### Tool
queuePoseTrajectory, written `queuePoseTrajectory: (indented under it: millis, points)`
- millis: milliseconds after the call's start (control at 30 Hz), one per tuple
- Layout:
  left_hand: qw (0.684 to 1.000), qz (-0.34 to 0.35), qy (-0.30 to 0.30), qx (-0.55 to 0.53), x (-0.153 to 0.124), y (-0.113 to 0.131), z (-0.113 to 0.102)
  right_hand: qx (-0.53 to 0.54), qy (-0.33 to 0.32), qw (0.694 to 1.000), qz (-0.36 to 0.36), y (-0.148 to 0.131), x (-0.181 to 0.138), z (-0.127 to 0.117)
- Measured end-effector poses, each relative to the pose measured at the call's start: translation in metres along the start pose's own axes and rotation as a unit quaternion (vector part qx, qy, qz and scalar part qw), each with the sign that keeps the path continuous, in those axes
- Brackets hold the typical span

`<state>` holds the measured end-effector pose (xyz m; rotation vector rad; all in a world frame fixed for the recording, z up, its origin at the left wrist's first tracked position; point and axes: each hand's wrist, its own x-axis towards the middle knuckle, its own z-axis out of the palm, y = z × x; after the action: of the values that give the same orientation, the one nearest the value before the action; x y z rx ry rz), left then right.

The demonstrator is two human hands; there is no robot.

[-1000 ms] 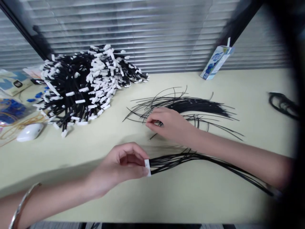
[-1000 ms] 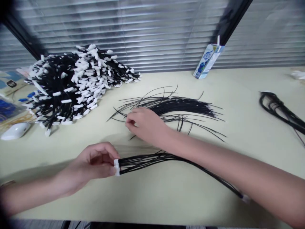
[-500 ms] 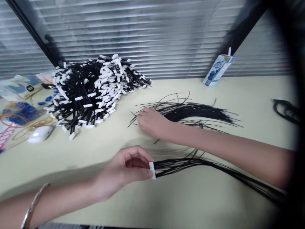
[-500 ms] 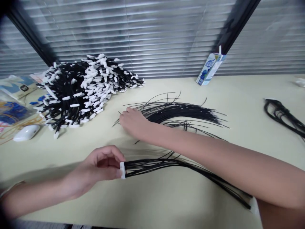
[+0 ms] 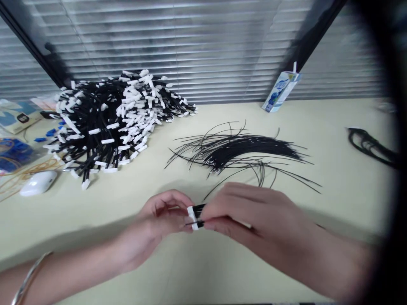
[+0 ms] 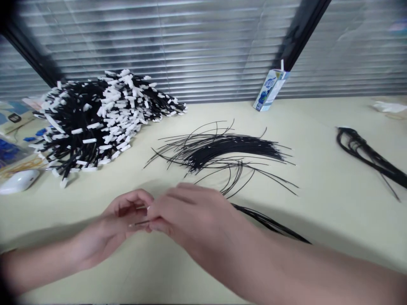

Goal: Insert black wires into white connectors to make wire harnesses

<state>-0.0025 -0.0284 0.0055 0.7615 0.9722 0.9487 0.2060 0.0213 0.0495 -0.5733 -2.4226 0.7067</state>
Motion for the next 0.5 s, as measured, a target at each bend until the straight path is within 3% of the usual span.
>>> queuePoseTrajectory:
  millis: [100,267,500]
  points:
    - [1.0,-0.006,0.0,-0.005,0.0,0.001,0.0,-0.01,0.023,1.0,-0.01,0.003,-0.017,0.009]
    - [1.0,-0.008,-0.003,0.0,-0.001,0.003,0.0,-0.036,0.039,0.998,0.03,0.01,-0.019,0.013]
    - [1.0,-0.008,-0.006,0.008,0.0,0.006,0.003,-0.152,0.045,0.985,-0.069,0.012,-0.018,0.012]
